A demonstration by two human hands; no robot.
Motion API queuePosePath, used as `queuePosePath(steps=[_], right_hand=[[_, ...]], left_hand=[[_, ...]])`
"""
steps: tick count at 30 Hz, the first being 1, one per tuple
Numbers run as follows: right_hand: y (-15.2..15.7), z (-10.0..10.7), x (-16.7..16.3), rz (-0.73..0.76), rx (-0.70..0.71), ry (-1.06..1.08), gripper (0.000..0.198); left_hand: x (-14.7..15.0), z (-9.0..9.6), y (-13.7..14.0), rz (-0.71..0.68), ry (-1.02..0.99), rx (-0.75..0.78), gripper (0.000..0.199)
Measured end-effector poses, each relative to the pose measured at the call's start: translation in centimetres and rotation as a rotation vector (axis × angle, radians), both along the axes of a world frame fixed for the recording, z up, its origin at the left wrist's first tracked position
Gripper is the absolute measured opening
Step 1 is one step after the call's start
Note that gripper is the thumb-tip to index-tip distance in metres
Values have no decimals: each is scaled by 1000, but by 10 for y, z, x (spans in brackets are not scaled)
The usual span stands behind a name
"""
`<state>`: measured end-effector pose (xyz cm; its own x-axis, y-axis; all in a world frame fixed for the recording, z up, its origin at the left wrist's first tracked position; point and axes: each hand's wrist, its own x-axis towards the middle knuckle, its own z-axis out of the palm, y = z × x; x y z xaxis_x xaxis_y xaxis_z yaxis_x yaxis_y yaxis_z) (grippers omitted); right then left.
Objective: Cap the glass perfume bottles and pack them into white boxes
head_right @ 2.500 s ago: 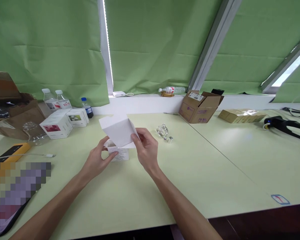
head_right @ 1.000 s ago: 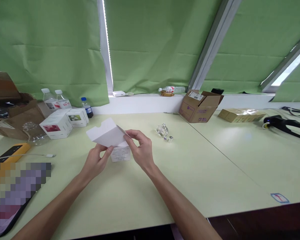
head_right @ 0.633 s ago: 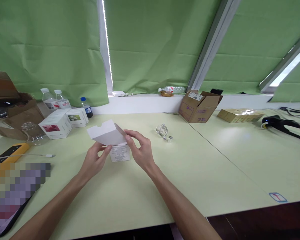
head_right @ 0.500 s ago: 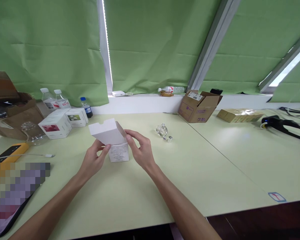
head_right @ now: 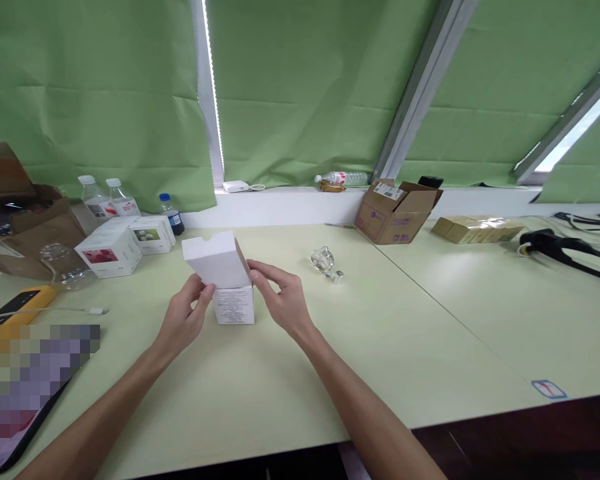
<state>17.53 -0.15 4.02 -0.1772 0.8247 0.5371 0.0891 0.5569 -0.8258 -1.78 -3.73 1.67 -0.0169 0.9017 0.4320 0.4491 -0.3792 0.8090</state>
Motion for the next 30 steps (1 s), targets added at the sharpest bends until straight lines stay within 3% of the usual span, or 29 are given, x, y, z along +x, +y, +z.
queuePosePath(steps=[6, 20, 30], right_hand=[[0, -1, -2, 5, -18, -10, 27], [1, -6, -3, -55, 95, -81, 28], [-1, -6, -1, -70, 102, -131, 29]], left_hand=[[1, 0, 0, -4, -15, -15, 35], [2, 2, -4, 34, -11, -37, 46], [3, 1, -2, 24, -11, 33, 41]])
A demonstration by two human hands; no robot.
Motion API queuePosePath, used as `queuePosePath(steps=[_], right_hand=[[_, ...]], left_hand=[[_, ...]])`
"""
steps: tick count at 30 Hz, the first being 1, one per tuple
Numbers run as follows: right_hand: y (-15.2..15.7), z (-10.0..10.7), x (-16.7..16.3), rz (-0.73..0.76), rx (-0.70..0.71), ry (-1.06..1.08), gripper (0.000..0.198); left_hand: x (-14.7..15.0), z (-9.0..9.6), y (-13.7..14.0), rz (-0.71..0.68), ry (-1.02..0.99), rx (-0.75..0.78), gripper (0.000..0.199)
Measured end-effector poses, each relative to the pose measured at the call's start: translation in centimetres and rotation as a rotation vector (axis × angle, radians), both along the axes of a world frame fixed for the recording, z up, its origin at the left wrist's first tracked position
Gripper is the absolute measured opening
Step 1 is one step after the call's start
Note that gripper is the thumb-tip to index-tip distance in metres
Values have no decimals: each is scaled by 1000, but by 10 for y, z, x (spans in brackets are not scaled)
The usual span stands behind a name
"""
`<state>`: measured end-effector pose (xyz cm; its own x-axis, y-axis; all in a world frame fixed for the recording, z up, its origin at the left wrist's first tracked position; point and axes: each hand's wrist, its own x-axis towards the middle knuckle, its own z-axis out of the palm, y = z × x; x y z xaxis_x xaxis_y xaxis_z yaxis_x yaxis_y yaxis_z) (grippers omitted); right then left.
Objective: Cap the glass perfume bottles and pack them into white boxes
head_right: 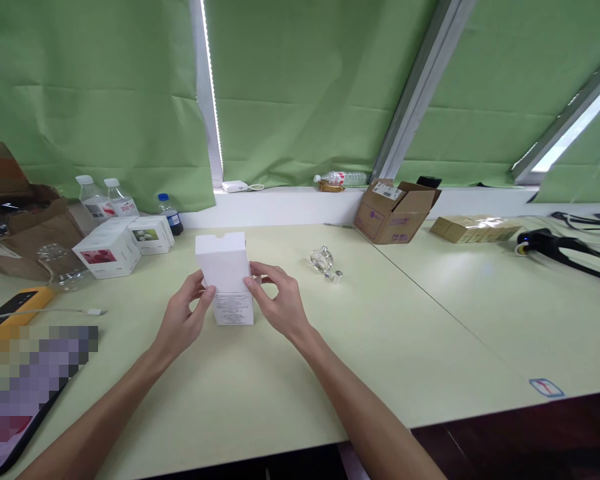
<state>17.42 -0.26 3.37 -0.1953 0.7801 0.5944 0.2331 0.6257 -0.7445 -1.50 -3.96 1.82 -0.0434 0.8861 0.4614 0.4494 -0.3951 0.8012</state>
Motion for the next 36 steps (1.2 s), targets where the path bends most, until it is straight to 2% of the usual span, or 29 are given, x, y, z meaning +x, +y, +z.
queuePosePath(steps=[21, 36], right_hand=[[0, 1, 0, 47, -15, 34, 33], [0, -2, -1, 29, -26, 24, 31]], left_hand=[[-2, -3, 1, -54, 9, 28, 38], [-1, -4, 2, -18, 44, 44, 38]])
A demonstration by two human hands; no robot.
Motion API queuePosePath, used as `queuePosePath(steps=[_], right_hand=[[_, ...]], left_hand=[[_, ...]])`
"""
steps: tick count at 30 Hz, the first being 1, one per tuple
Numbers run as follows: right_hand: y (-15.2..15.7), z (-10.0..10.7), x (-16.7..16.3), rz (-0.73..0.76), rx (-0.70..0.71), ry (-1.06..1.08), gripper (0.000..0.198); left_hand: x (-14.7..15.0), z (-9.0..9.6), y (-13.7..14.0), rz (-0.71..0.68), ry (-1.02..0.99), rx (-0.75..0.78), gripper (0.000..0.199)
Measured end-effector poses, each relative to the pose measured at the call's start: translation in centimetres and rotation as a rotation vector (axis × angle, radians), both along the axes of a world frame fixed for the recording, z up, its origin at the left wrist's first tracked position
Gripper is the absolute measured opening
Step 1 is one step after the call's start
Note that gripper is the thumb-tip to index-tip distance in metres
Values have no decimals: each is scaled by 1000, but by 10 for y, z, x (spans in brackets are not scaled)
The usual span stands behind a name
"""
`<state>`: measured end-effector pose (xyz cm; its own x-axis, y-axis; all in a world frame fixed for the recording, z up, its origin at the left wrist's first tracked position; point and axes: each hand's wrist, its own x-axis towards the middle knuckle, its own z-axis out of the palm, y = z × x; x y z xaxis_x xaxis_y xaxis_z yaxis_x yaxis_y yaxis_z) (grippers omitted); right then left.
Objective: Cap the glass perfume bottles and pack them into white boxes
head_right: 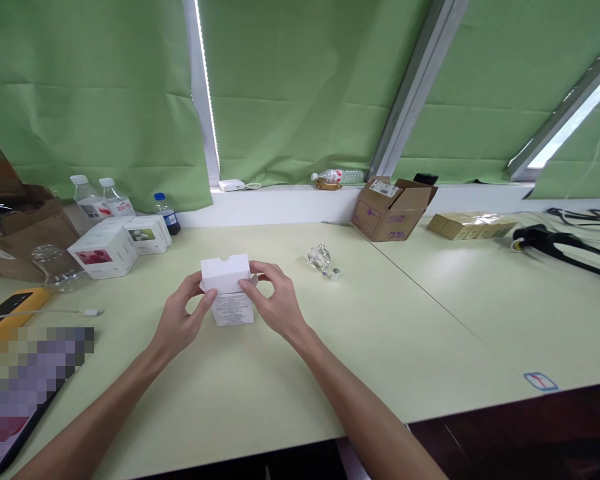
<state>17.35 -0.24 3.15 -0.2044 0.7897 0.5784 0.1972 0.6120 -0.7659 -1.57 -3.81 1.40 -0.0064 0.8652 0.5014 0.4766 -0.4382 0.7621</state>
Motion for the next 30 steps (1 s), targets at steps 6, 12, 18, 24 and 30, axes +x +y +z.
queuePosePath(steps=[6, 12, 18, 24, 30], right_hand=[[-1, 1, 0, 15, -4, 19, 33], [0, 0, 1, -11, 4, -14, 28], [-3, 2, 1, 19, 6, -1, 28], [1, -1, 0, -1, 12, -4, 23], [-1, 0, 1, -3, 32, -13, 17]], left_hand=[[-1, 1, 0, -8, 14, 1, 35], [1, 0, 0, -4, 10, 25, 38], [0, 2, -1, 8, 28, 4, 35], [1, 1, -1, 10, 31, 38, 41], [0, -1, 0, 5, 37, 21, 39]])
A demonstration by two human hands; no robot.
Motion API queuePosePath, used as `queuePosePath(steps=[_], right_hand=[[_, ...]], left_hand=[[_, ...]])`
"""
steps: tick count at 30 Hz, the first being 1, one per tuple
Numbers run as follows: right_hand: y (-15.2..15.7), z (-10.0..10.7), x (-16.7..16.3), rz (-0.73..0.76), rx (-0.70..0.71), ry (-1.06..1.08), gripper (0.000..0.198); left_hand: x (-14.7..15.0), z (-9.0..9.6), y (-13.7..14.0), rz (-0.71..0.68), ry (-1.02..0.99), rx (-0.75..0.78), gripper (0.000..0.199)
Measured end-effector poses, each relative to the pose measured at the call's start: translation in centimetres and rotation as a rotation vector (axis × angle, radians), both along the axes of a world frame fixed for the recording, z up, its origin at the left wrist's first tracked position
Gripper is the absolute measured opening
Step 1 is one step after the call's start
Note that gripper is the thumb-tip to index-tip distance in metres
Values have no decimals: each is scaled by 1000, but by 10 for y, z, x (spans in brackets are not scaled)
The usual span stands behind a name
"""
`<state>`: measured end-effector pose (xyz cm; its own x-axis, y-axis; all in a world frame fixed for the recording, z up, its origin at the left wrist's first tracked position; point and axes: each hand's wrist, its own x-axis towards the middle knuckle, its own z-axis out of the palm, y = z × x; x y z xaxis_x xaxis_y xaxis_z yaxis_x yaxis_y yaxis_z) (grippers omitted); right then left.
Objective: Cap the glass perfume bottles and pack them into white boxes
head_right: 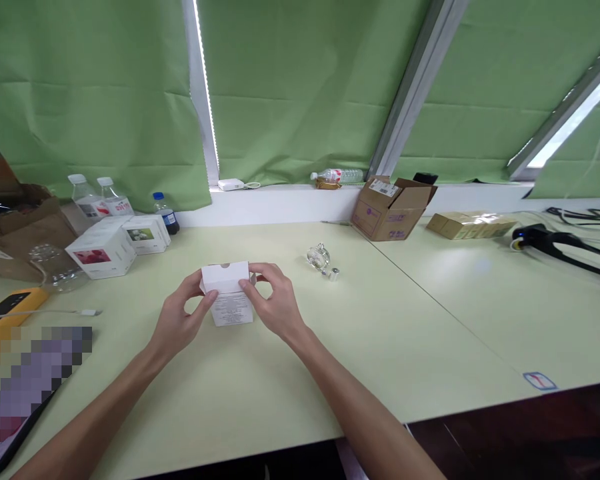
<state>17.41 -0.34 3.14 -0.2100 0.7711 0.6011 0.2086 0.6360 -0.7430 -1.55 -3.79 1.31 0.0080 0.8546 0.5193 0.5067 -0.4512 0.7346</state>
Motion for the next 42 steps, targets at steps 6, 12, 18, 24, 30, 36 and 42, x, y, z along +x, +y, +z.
queuePosePath(steps=[6, 12, 18, 24, 30, 36, 42], right_hand=[[-2, 4, 1, 7, 50, -4, 7], [-1, 5, 2, 14, 88, -17, 9], [-1, 4, 3, -9, 123, -48, 9], [-1, 2, 5, -19, 121, -57, 12], [-1, 3, 5, -33, 178, -89, 17], [1, 0, 6, -53, 243, -115, 15], [0, 3, 6, -55, 261, -139, 14]], left_hand=[[-2, -3, 2, 20, 38, 5, 38], [-4, -7, 4, 55, 134, 38, 47], [-3, -7, 3, 69, 156, 66, 45], [-2, -6, 2, 54, 180, 87, 37], [-3, -5, 1, 67, 182, 47, 37], [-2, -3, 0, 71, 183, 31, 35], [-3, -3, 0, 44, 191, 54, 29]])
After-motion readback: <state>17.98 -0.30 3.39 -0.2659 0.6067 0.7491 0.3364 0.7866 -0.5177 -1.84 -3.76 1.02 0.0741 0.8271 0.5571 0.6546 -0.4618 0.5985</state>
